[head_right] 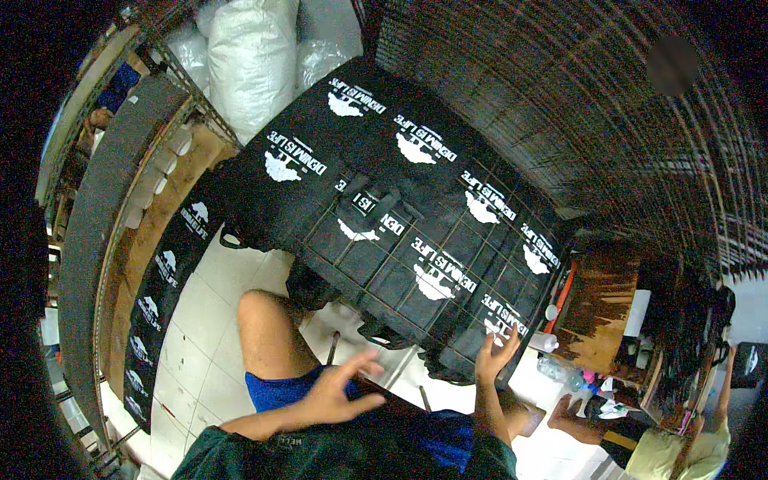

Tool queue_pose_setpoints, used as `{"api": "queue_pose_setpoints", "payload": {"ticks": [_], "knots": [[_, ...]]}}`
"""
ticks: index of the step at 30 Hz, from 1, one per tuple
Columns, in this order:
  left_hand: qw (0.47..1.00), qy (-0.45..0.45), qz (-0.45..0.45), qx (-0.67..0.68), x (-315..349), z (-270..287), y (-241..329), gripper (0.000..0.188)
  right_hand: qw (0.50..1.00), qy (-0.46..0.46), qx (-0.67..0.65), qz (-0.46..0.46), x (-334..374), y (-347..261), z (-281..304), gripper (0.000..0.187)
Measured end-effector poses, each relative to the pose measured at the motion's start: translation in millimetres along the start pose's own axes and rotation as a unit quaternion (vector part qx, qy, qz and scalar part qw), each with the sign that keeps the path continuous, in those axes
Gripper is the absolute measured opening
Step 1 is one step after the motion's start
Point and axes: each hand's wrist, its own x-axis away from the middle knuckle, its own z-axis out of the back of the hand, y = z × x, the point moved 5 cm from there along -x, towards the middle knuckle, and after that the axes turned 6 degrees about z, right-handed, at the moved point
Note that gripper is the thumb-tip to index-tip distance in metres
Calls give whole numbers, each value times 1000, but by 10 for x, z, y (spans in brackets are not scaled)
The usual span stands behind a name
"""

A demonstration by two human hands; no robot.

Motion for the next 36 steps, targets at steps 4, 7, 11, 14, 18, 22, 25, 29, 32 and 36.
{"api": "queue_pose_setpoints", "payload": {"ticks": [4, 7, 11, 14, 18, 22, 25, 29, 32, 36], "knots": [[973, -160, -7, -168, 156, -659, -515, 76, 999, -26, 11, 20, 394, 111, 447, 63], [950, -182, 13, -252, 156, -722, -938, 74, 998, -54, 15, 17, 668, 156, 616, 61], [959, -113, 49, -254, 60, -590, -1039, 71, 997, -60, 15, 55, 1028, 207, 841, 59], [956, -117, 95, -250, 27, -633, -1077, 72, 997, -72, 24, 17, 1176, 300, 923, 58], [932, -106, 83, -338, 85, -896, -952, 67, 999, -23, -28, 22, 1104, 298, 1043, 52], [945, -209, 31, -249, 371, -1534, -818, 67, 997, -21, -81, -1, 1077, 434, 956, 54], [938, -299, 62, -164, 476, -1981, -896, 67, 999, 6, -37, 20, 1050, 634, 974, 53], [922, -309, 129, -196, 410, -1954, -1427, 63, 997, -2, -73, -35, 1014, 632, 921, 49], [931, -288, 184, -130, 193, -1926, -1278, 59, 997, 12, -73, 12, 1045, 1199, 840, 49], [939, -275, 200, -40, 269, -1879, -1351, 57, 951, -52, -199, -232, 1192, 1170, 753, 53]]}}
